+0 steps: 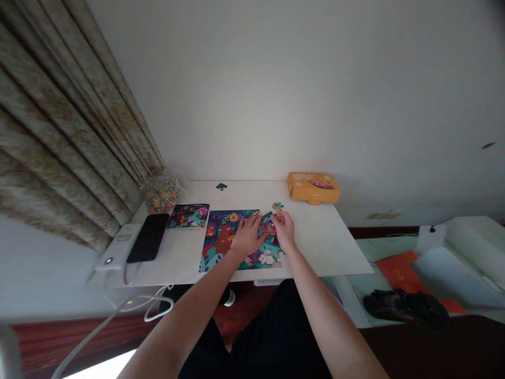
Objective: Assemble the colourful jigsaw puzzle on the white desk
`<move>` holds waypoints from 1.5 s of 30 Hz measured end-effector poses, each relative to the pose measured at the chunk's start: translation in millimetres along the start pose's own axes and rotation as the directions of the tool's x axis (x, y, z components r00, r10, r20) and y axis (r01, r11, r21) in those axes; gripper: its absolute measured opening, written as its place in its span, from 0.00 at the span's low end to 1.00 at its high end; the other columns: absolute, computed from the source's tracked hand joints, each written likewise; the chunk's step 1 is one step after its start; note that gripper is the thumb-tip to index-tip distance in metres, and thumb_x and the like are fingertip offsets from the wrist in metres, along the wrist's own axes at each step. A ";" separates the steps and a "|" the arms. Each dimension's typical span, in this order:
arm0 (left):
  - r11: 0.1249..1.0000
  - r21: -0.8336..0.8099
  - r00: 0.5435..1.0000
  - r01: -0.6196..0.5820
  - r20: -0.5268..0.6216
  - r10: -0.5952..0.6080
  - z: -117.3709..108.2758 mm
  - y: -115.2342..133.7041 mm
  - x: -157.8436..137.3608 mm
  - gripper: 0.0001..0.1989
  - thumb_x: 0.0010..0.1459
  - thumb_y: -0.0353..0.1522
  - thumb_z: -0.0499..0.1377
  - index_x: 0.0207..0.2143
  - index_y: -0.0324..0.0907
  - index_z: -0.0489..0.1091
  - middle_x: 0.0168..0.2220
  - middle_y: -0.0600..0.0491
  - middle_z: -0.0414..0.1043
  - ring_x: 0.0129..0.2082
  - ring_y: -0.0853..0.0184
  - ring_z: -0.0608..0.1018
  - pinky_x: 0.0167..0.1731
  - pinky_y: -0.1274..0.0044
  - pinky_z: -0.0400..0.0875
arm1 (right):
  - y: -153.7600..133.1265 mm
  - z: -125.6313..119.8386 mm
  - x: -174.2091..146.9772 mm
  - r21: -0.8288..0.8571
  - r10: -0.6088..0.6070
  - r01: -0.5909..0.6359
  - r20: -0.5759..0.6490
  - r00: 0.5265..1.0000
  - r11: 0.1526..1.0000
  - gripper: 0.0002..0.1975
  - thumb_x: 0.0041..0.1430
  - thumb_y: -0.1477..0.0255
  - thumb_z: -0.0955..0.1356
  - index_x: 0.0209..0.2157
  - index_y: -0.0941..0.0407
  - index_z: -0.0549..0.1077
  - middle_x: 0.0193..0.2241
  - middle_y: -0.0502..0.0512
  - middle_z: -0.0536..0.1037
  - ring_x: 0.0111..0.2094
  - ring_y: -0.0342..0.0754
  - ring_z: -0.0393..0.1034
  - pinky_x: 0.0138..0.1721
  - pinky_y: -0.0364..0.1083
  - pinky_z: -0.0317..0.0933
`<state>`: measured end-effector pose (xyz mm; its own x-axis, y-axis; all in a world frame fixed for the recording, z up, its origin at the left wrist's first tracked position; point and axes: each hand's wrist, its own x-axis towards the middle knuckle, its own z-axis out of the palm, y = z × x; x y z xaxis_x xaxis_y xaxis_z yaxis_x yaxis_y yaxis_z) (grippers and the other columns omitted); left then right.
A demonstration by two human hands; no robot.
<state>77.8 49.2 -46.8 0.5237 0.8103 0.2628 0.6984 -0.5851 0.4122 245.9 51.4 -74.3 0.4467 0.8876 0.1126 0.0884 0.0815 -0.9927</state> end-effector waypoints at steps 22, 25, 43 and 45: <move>0.996 0.092 1.000 0.003 -0.020 -0.001 1.8 7.9 -0.4 0.20 0.67 0.42 0.55 0.58 0.49 0.72 0.63 0.43 0.69 0.65 0.49 0.68 0.67 0.51 0.56 | -8.4 -8.0 79.2 -0.406 0.039 0.128 0.379 0.924 0.905 0.10 0.49 0.72 0.76 0.36 0.57 0.82 0.29 0.51 0.82 0.31 0.47 0.75 0.38 0.46 0.69; 0.996 0.094 1.000 0.002 -0.028 0.001 2.1 7.6 -0.7 0.20 0.67 0.42 0.56 0.58 0.50 0.72 0.62 0.44 0.70 0.64 0.50 0.69 0.67 0.51 0.56 | -7.5 -8.5 81.6 -0.493 0.000 0.222 0.412 0.911 0.841 0.10 0.51 0.74 0.75 0.38 0.56 0.82 0.31 0.52 0.83 0.32 0.47 0.75 0.39 0.45 0.68; 0.996 0.088 1.000 -0.008 0.030 0.005 -1.1 10.0 -0.2 0.20 0.69 0.41 0.54 0.60 0.50 0.70 0.66 0.45 0.66 0.67 0.50 0.65 0.68 0.49 0.52 | -12.5 -7.9 74.9 -0.626 -0.013 0.357 0.484 0.875 0.694 0.13 0.56 0.77 0.73 0.45 0.57 0.82 0.42 0.57 0.79 0.39 0.48 0.74 0.47 0.46 0.67; 0.996 0.084 0.998 -0.024 0.061 0.019 -1.8 10.2 0.1 0.20 0.70 0.41 0.52 0.61 0.51 0.69 0.68 0.48 0.64 0.69 0.50 0.64 0.68 0.48 0.51 | -9.1 -8.0 74.0 -0.605 -0.034 0.352 0.472 0.881 0.714 0.16 0.56 0.78 0.73 0.47 0.58 0.81 0.42 0.57 0.79 0.39 0.47 0.74 0.46 0.47 0.67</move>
<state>84.1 43.3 -40.9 0.5656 0.7957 0.2166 0.7243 -0.6049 0.3309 285.3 112.7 -56.6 -0.0301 0.9931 0.1130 0.7590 0.0962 -0.6440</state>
